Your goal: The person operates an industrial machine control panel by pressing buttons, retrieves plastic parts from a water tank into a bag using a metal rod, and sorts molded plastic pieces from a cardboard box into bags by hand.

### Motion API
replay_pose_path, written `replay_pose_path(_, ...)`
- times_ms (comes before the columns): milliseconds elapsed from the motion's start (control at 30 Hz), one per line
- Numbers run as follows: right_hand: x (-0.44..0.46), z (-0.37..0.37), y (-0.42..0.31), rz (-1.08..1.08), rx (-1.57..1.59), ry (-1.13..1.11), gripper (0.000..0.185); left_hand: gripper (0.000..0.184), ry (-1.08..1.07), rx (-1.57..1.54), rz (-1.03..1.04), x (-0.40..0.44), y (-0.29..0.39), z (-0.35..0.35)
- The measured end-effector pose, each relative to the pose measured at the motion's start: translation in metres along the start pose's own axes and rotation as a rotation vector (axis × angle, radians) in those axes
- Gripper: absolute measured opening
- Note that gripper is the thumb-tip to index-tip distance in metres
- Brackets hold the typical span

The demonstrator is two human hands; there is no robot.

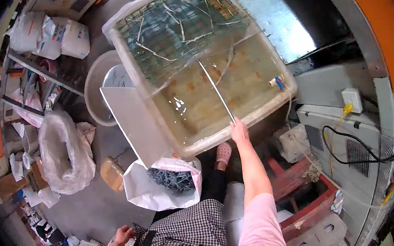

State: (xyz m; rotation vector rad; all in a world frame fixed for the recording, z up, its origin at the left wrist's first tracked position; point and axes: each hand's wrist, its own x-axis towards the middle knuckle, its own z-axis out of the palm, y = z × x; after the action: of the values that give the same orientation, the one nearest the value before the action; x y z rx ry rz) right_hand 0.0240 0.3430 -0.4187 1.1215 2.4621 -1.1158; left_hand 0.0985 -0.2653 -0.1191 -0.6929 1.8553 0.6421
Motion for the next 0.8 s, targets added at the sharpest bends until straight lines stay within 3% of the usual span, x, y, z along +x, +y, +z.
replay_pose_path(133, 0.055, 0.021, -0.031, 0.002, -0.023, -0.065, 0.034, 0.02, 0.046, -0.16, -0.104, -0.003, -0.003, 0.012)
replay_pose_path(200, 0.078, 0.039, -0.036, -0.122, 0.059, -0.015, 0.035, 0.02, 0.044, -0.117, -0.104, -0.004, -0.006, 0.016)
replay_pose_path(333, 0.071, 0.035, -0.05, -0.066, 0.064, -0.067, 0.036, 0.021, -0.019, -0.025, -0.059, -0.005, -0.001, 0.017)
replay_pose_path(400, 0.034, 0.019, -0.032, -0.117, 0.049, -0.015, 0.03, 0.021, -0.038, 0.026, -0.014, -0.006, 0.016, 0.015)
replay_pose_path(533, -0.1, -0.037, 0.001, 0.102, -0.127, 0.001, 0.029, 0.017, -0.046, -0.079, 0.052, 0.003, 0.024, 0.011)
replay_pose_path(567, -0.139, -0.048, 0.017, 0.07, -0.188, 0.03, 0.027, 0.018, -0.062, -0.105, 0.039, 0.007, 0.024, 0.009)
replay_pose_path(800, -0.31, -0.055, 0.093, 0.254, -0.331, -0.06, 0.029, 0.017, -0.043, -0.007, 0.031, 0.006, 0.03, -0.005)
